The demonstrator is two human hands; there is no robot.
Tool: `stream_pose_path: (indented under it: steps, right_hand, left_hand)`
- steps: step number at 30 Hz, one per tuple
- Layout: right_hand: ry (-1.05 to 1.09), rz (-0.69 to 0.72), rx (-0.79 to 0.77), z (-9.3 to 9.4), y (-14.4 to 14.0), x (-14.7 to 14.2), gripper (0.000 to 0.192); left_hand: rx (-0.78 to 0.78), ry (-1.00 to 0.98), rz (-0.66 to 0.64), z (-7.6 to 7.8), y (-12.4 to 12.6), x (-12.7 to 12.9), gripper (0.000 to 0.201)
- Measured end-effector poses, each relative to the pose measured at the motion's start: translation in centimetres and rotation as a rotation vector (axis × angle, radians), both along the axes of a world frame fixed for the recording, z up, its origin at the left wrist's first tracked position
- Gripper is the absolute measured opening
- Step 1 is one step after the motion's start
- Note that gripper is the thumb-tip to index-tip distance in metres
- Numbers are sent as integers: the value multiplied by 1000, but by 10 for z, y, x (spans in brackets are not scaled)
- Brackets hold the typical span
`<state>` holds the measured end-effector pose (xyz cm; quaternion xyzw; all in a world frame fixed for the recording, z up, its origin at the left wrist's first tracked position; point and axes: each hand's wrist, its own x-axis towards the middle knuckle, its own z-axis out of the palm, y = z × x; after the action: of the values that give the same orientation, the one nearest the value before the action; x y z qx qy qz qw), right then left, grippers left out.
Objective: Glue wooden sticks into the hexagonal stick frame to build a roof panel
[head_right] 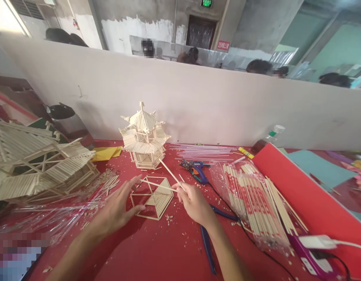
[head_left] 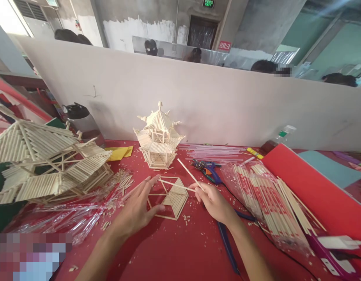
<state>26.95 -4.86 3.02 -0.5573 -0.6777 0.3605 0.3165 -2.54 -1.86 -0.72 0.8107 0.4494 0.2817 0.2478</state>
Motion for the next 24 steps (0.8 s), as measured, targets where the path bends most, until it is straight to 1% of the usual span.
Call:
stream_pose_path:
  steps: [2, 4, 7, 10, 12, 14, 17, 20, 22, 24]
  right_hand:
    - [-10, -16, 20, -3, 2, 4, 42]
    - [-19, -37, 43, -5, 4, 8, 42]
    - [-23, -77, 103, -8, 7, 13, 42]
    - [-7, -102, 150, -9, 11, 17, 41]
    - [8, -119, 169, -8, 13, 20, 41]
    - [17, -131, 186, -8, 14, 21, 40]
    - [35, -147, 207, -10, 16, 23, 40]
    - [64, -160, 226, -12, 17, 25, 42]
    - [85, -166, 235, -12, 18, 26, 44]
    - [103, -168, 241, -13, 18, 28, 45]
  left_hand:
    - [81, 157, -78, -3, 1, -7, 99]
    - [137, 258, -135, -8, 2, -11, 107]
    - [178, 327, -155, -16, 4, -11, 102]
    - [194, 320, -133, -23, 6, -6, 99]
    - [212, 307, -106, -25, 7, -1, 93]
    - [252, 298, -90, -23, 6, 6, 85]
    - [317, 294, -138, -13, -4, 25, 72]
    - [367, 312, -236, -4, -24, 59, 63]
    - [397, 354, -296, -4, -38, 87, 60]
    - [437, 378, -250, -10, -48, 111, 61]
